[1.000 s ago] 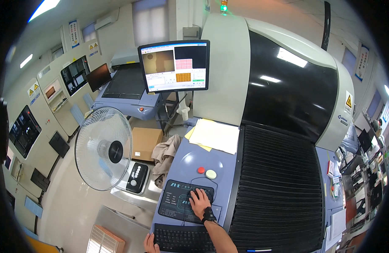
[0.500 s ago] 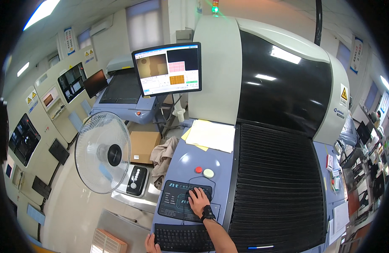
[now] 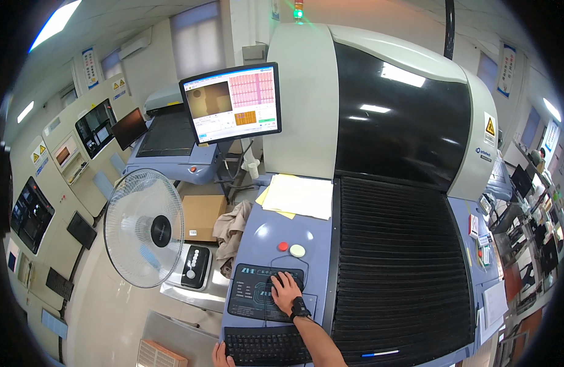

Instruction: Operating a PCB inspection machine, including using a mouse/keyboard to navigate software and manually loading a PCB panel into the machine.

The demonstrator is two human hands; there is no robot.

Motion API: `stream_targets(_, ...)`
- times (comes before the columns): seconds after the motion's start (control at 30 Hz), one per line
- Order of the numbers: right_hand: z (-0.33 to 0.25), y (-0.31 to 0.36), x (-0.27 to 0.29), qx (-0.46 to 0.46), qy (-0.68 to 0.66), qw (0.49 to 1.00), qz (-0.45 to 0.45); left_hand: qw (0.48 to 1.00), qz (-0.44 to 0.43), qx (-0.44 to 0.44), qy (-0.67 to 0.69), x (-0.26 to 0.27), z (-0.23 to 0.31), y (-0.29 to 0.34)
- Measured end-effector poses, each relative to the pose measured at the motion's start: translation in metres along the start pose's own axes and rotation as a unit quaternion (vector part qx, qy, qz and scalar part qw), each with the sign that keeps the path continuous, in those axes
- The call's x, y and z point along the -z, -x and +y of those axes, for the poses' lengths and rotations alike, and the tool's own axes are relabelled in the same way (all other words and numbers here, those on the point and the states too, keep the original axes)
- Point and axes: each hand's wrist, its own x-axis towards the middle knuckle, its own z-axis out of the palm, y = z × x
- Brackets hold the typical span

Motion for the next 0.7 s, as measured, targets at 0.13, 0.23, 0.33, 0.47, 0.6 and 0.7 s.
stream_targets(0.13,0.0029,0.0005,-0.001,0.015,0.005,1.0,0.001,1.0,0.006,0.002,0.003,-0.0002,0.0057,-0.0017)
stream_targets(0.23,0.0035,0.0004,-0.0017,0.017,0.007,1.0,0.001,1.0,0.012,0.008,0.002,-0.0016,0.0043,0.0004)
stream_targets(0.33,0.0034,0.0003,-0.0017,0.018,0.006,1.0,0.001,1.0,0.01,0.011,-0.004,-0.0012,0.0037,0.0011)
stream_targets(0.47,0.0025,0.0003,-0.001,0.017,0.01,1.0,0.0,1.0,0.012,-0.002,-0.016,-0.0012,0.0027,0.0005)
stream_targets(0.6,0.0026,0.0008,-0.0014,0.007,-0.006,1.0,-0.012,1.0,0.016,-0.009,-0.016,-0.0016,0.0026,-0.0004)
stream_targets(0.7,0.0019,0.0003,-0.0012,0.007,-0.009,1.0,-0.013,1.0,0.014,-0.012,-0.019,-0.0009,0.0033,-0.0008)
